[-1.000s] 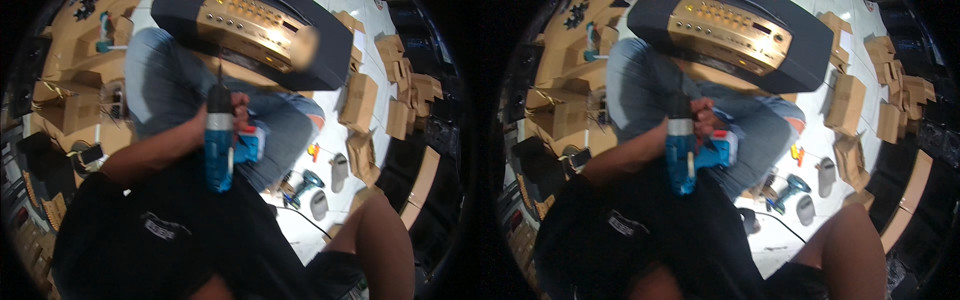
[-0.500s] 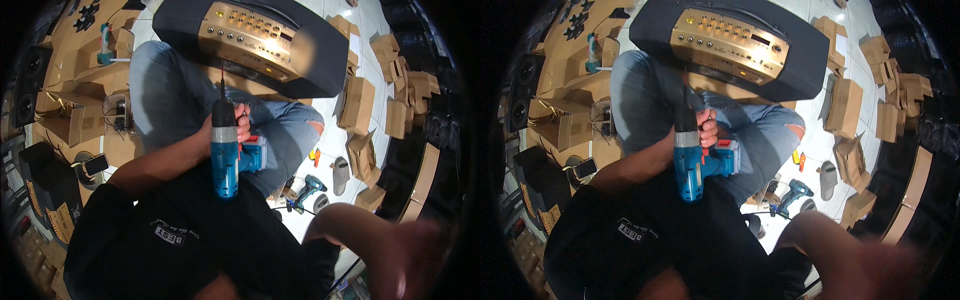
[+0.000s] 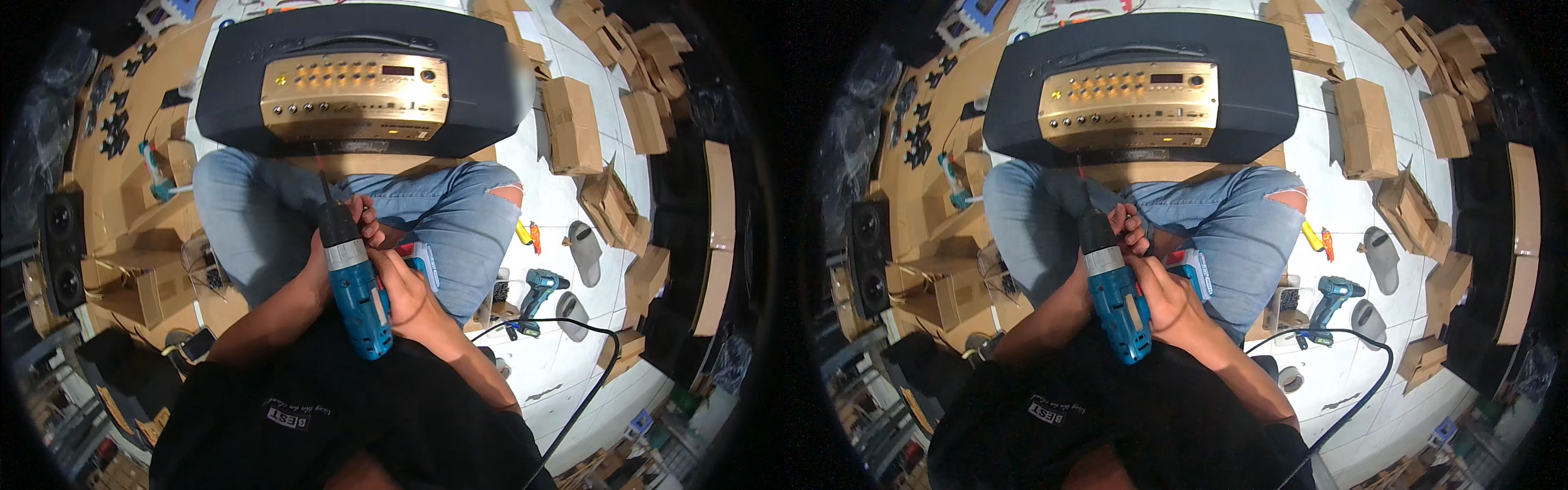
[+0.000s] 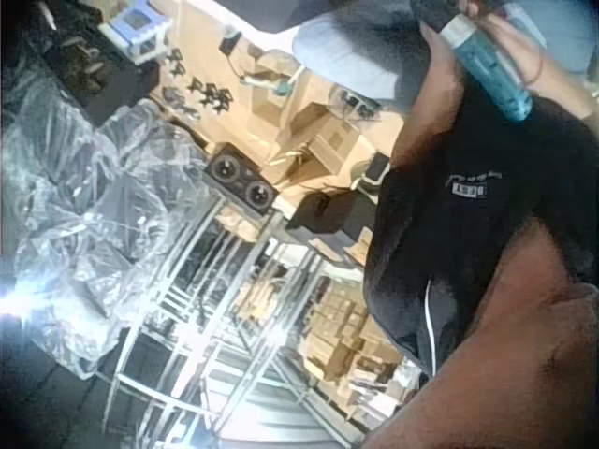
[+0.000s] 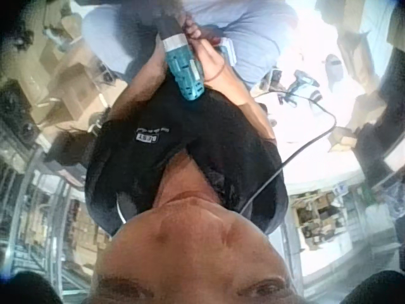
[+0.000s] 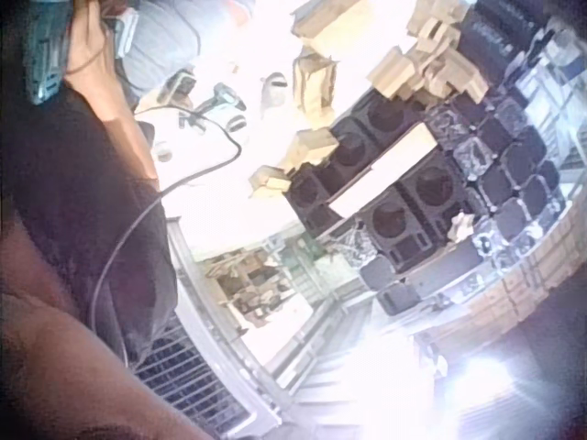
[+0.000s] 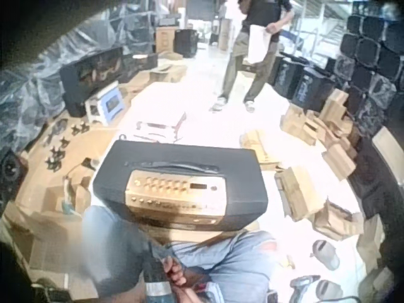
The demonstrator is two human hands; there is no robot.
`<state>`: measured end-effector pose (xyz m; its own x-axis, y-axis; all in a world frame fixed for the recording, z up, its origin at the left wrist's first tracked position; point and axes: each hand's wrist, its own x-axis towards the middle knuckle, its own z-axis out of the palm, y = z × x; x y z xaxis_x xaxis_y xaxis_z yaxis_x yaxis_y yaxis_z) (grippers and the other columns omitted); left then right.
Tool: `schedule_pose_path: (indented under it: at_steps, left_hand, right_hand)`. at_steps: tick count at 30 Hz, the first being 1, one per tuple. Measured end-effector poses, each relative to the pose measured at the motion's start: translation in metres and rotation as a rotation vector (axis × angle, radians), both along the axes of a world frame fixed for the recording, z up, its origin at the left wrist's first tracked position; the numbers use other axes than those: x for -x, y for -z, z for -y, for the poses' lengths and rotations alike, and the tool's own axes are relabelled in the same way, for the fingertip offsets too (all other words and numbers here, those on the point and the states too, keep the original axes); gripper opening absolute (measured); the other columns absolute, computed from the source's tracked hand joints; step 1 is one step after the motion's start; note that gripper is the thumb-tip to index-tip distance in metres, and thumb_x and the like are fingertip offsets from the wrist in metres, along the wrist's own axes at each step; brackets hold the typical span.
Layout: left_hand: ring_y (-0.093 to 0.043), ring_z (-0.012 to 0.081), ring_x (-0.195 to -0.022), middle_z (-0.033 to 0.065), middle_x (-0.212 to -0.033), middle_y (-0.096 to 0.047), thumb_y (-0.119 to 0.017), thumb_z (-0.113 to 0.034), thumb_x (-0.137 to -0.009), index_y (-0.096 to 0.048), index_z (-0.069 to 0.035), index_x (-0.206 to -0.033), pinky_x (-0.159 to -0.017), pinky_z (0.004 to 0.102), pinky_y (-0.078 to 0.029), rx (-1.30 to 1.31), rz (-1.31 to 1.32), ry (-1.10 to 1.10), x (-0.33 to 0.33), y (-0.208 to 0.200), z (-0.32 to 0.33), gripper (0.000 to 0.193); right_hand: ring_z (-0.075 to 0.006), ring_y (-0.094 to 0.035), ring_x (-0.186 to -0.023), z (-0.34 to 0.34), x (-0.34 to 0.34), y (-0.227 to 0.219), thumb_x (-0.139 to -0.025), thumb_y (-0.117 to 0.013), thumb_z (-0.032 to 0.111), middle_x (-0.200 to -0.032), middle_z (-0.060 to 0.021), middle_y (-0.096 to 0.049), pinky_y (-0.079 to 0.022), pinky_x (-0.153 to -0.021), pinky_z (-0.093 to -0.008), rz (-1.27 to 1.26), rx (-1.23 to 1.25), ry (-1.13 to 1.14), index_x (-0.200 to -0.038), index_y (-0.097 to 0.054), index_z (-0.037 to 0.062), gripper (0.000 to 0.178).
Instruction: The person uses a corded drill to drive screws into the back panel of a large black speaker. They repeatedly pick up screws, position them, and fasten them while sitting on the floor. The person also briefly flips the speaker to access the interior wiring.
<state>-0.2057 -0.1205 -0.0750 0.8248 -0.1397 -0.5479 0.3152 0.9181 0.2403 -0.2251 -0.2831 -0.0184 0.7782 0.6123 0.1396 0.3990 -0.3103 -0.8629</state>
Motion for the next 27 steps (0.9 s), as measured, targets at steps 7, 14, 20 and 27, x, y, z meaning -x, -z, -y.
schedule_pose_path:
  at_steps: [7,14,20,27]
  left_hand:
    - [-0.061,0.0128,-0.076,0.0018,-0.091,-0.063,-0.061,-0.021,-0.097,-0.062,-0.005,-0.109,-0.071,0.0279,-0.052,-0.103,0.115,0.016,-0.046,-0.008,0.009,0.02]
    - [-0.066,0.0138,-0.087,0.002,-0.096,-0.065,-0.059,-0.024,-0.098,-0.062,-0.008,-0.104,-0.08,0.0289,-0.058,-0.032,0.136,0.125,-0.078,0.009,0.026,0.018]
    - [-0.062,0.0142,-0.081,0.0006,-0.089,-0.061,-0.057,-0.027,-0.099,-0.061,-0.008,-0.102,-0.074,0.0274,-0.054,-0.119,0.214,0.227,-0.094,0.02,0.04,0.02]
    - [-0.056,0.0117,-0.08,0.0,-0.088,-0.057,-0.056,-0.032,-0.1,-0.059,-0.009,-0.103,-0.076,0.0267,-0.05,-0.17,0.153,0.233,-0.099,0.019,0.054,0.024]
  right_hand:
    - [-0.0229,-0.065,-0.076,0.059,-0.024,-0.012,-0.077,-0.064,0.016,-0.1,-0.0116,-0.065,-0.052,-0.069,-0.0342,0.487,0.273,0.122,-0.135,-0.052,-0.0017,0.061]
    - [-0.0197,-0.059,-0.07,0.121,-0.013,0.009,-0.077,-0.057,0.011,-0.096,-0.0099,-0.066,-0.046,-0.062,-0.0318,0.581,0.443,0.172,-0.134,-0.056,0.0006,0.058]
    - [-0.0199,-0.058,-0.07,0.134,-0.002,0.025,-0.077,-0.057,0.01,-0.097,-0.0106,-0.066,-0.046,-0.062,-0.0313,0.577,0.432,0.192,-0.131,-0.059,0.0006,0.055]
    - [-0.0198,-0.058,-0.07,0.135,-0.004,0.026,-0.077,-0.058,0.011,-0.096,-0.0101,-0.066,-0.046,-0.063,-0.0308,0.574,0.415,0.213,-0.13,-0.059,0.0006,0.054]
